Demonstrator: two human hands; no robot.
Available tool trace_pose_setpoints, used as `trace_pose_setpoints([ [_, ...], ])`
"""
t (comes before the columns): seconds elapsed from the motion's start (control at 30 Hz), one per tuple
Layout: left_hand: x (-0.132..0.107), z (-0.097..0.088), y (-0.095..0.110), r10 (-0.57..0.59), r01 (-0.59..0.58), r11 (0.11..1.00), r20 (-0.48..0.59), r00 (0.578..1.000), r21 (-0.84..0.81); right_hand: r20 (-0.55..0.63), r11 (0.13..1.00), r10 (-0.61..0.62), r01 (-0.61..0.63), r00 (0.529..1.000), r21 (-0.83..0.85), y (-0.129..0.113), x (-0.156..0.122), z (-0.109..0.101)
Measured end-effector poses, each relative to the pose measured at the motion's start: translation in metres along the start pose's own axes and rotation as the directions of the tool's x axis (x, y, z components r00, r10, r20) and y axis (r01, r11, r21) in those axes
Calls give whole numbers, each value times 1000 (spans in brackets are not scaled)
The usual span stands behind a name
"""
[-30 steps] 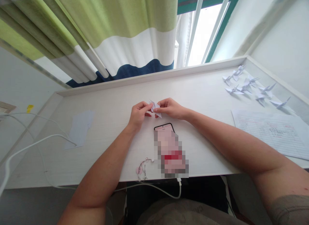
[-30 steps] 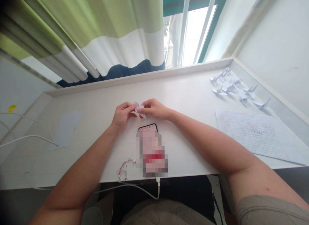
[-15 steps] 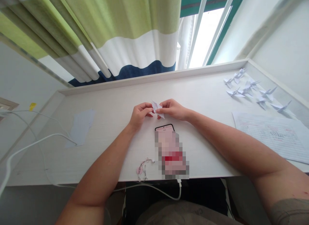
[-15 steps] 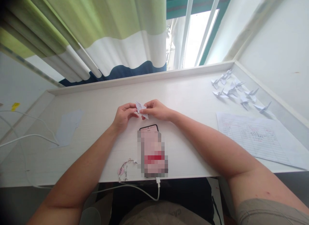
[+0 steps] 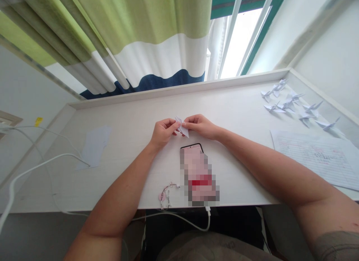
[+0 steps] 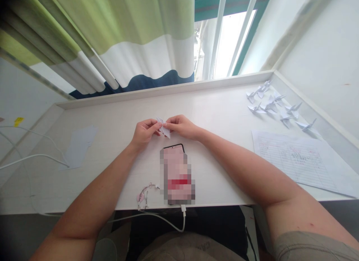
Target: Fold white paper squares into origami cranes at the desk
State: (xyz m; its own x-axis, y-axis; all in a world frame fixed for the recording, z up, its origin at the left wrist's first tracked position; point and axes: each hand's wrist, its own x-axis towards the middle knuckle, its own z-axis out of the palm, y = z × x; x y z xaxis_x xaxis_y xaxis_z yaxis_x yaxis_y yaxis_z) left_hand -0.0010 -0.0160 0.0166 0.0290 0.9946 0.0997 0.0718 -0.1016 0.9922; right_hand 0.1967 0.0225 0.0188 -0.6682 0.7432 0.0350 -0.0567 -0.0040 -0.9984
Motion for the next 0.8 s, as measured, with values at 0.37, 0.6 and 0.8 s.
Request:
trace_pose_setpoints([
  [0.37, 0, 2, -1, 54, -54, 999, -78, 996, 4, -27, 997, 25, -23, 999, 79, 0, 2, 1],
  [0.6, -3, 4, 1, 46, -46, 999, -159, 986, 5, -92, 998, 27, -22, 995, 58, 4, 2, 1],
  [0.8, 1, -4, -4, 170, -131, 972, -199, 965, 196, -343, 881, -331, 158, 879, -447, 12, 5, -9],
])
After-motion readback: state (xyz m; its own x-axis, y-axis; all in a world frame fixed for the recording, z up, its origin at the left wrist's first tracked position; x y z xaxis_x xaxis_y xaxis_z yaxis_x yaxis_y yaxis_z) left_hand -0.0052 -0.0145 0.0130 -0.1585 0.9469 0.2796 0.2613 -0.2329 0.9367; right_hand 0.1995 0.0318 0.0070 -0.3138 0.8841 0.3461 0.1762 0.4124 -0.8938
